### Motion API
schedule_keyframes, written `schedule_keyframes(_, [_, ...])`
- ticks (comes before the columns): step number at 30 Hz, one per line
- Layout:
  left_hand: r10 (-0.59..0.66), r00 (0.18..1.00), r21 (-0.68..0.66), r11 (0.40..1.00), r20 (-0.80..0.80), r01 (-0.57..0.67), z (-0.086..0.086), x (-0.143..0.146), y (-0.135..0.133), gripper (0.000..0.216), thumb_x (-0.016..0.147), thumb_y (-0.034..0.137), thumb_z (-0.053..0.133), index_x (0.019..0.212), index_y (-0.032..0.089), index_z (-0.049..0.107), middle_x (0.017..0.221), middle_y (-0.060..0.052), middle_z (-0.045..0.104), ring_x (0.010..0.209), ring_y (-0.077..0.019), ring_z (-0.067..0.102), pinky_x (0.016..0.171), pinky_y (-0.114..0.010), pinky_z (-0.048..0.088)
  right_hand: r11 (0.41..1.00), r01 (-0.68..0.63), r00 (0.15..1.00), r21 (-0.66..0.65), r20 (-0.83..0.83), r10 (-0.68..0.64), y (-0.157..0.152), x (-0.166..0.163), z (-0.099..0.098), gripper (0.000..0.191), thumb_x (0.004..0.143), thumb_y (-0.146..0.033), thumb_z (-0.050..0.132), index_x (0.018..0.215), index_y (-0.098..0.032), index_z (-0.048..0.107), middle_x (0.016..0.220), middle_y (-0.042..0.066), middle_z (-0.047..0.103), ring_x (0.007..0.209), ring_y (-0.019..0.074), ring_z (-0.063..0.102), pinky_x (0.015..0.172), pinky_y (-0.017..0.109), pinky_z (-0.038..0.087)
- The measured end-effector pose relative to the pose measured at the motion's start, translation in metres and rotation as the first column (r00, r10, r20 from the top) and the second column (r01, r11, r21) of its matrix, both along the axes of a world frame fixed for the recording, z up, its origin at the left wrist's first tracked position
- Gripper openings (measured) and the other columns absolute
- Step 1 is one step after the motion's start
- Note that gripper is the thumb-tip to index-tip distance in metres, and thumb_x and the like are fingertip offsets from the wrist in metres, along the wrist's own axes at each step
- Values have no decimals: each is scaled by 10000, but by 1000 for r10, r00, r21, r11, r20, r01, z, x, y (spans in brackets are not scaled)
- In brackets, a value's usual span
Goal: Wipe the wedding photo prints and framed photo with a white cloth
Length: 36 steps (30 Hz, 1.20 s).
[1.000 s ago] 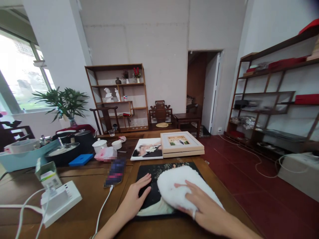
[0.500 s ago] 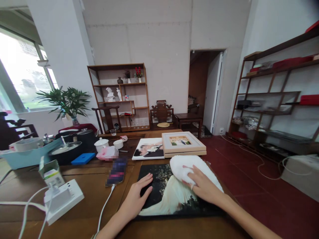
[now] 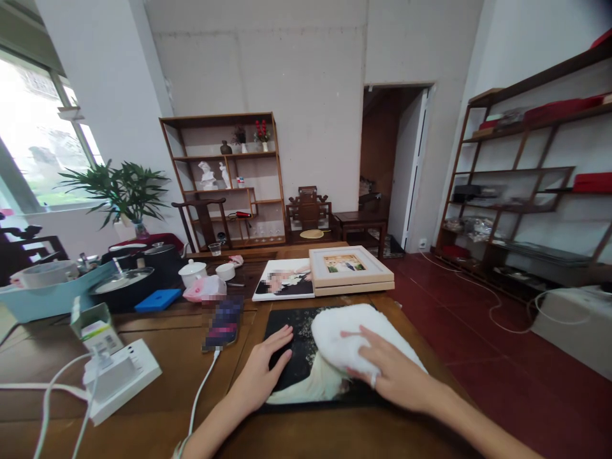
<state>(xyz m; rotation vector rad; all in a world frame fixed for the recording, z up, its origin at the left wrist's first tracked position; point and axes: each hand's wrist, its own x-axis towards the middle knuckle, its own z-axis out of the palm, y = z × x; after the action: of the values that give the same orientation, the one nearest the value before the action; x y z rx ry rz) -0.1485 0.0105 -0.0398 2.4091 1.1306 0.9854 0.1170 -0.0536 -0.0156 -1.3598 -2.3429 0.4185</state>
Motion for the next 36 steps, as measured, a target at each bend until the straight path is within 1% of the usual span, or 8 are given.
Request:
schedule_keyframes(4, [-7, 1000, -12, 1000, -13, 6, 1, 0, 0, 299, 813, 250, 501, 1091, 215, 604, 1213, -45, 553, 1148, -214, 485, 985, -401, 373, 985, 171, 984, 24, 37, -172, 52, 18, -3, 318, 842, -421, 384, 882, -188, 597, 1134, 111, 562, 1236, 288, 313, 966, 433, 301])
schedule_keyframes(8, [16, 1000, -22, 1000, -12, -17, 2, 1, 0, 291, 813, 251, 499, 1078, 217, 613, 1204, -44, 558, 1141, -216, 492, 980, -408, 379, 980, 189, 981, 61, 34, -191, 68, 21, -2, 306, 853, -393, 367, 862, -183, 589, 1084, 115, 585, 1216, 286, 342, 982, 444, 270])
schedule_keyframes(16, [40, 999, -15, 999, -31, -41, 0, 2, 0, 297, 806, 250, 503, 1080, 218, 612, 1199, -41, 563, 1139, -215, 494, 978, -402, 384, 993, 106, 994, 47, 26, -107, -22, -12, -11, 188, 757, -182, 426, 858, -202, 584, 1375, 71, 340, 1299, 224, 183, 1064, 482, 102])
schedule_keyframes(20, [27, 999, -20, 999, -35, -27, -1, 2, 0, 300, 813, 250, 492, 1088, 215, 608, 1207, -40, 559, 1145, -205, 491, 985, -389, 377, 992, -125, 989, -33, 82, 127, -49, -23, -4, 195, 686, -139, 484, 816, -220, 605, 1343, 49, 392, 1291, 235, 210, 1075, 464, 92])
schedule_keyframes(25, [13, 999, -1, 1000, -51, -13, 0, 1, -1, 307, 824, 245, 481, 1109, 216, 592, 1216, -48, 552, 1151, -205, 486, 987, -397, 376, 997, -73, 997, 19, 26, 72, -1, -12, 6, 255, 836, -373, 428, 836, -196, 612, 1278, 74, 474, 1238, 261, 322, 1016, 420, 263])
schedule_keyframes(30, [4, 998, -18, 1000, -67, -5, 2, 0, 0, 311, 830, 254, 475, 1116, 205, 588, 1225, -51, 544, 1165, -209, 470, 993, -396, 368, 988, 98, 993, 120, 59, -106, 64, -4, 3, 295, 861, -372, 393, 807, -175, 606, 961, 110, 633, 1105, 269, 466, 928, 396, 349])
schedule_keyframes(33, [1, 998, -19, 1000, -64, -3, 1, 0, 1, 307, 829, 256, 478, 1109, 205, 593, 1222, -50, 547, 1164, -211, 471, 993, -393, 368, 983, 111, 991, 150, 60, -121, 65, -11, -1, 235, 853, -282, 402, 832, -164, 605, 980, 119, 626, 1093, 251, 474, 995, 423, 250])
schedule_keyframes(36, [3, 998, -13, 1000, -68, -3, -1, 0, 2, 305, 831, 245, 474, 1109, 205, 592, 1224, -50, 547, 1163, -207, 472, 993, -396, 367, 985, 86, 992, 147, 84, -99, 34, -26, -4, 205, 769, -140, 437, 888, -139, 604, 1172, 161, 542, 1216, 243, 351, 1032, 442, 164])
